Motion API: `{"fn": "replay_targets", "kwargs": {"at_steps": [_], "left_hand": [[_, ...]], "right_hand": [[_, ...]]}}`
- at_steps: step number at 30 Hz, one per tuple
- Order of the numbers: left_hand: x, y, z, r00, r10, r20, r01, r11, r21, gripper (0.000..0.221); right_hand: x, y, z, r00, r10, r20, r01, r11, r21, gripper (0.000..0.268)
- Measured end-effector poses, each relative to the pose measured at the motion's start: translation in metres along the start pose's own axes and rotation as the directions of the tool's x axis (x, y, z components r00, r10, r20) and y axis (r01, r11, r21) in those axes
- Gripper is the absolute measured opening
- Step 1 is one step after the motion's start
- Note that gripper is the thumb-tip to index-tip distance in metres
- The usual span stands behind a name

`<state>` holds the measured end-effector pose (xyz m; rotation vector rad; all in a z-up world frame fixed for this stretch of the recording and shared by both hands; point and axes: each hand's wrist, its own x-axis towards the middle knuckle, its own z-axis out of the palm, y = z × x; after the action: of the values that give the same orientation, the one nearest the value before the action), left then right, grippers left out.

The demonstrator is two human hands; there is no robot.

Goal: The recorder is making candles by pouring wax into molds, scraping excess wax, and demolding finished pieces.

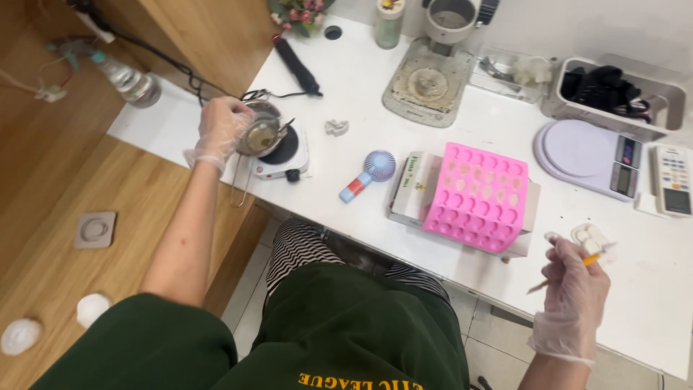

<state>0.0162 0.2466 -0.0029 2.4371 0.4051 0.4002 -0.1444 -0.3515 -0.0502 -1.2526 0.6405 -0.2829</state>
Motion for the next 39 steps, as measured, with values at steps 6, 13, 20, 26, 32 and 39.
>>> {"fn": "replay_targets", "kwargs": {"at_steps": [6, 13, 20, 26, 32, 39], "left_hand": [[0.015, -0.024, -0.003, 0.948, 0.002, 0.317, -0.078, 0.971, 0.227, 0.041], [0.033, -0.039, 0.014, 0.946, 0.008, 0.323, -0.158, 0.883, 0.442, 0.017], [0.008, 0.000, 0.006, 0.932, 0.350, 0.092, -0.361, 0.873, 0.329, 0.049], [-0.058, 0.081, 0.097, 0.960, 0.278, 0.027, -0.249, 0.898, -0.362, 0.017], [-0.127, 0.171, 0.159, 0.850, 0.345, 0.398, -0.144, 0.879, -0.456, 0.027], [-0.146, 0.193, 0.216, 0.766, 0.524, 0.373, -0.253, 0.778, -0.575, 0.047]], "right_hand": [[-0.001, -0.012, 0.031, 0.978, -0.061, 0.200, 0.060, 0.998, 0.014, 0.017], [-0.013, -0.031, 0.019, 0.976, -0.109, 0.189, 0.114, 0.993, -0.016, 0.031], [-0.013, -0.037, 0.025, 0.971, -0.209, 0.111, 0.207, 0.978, 0.033, 0.046], [0.000, -0.038, 0.065, 0.927, -0.372, -0.044, 0.373, 0.927, 0.025, 0.039], [-0.011, -0.015, 0.119, 0.944, -0.329, 0.027, 0.327, 0.943, 0.060, 0.015], [-0.010, 0.019, 0.123, 0.957, -0.283, 0.058, 0.284, 0.959, -0.013, 0.019]]}}
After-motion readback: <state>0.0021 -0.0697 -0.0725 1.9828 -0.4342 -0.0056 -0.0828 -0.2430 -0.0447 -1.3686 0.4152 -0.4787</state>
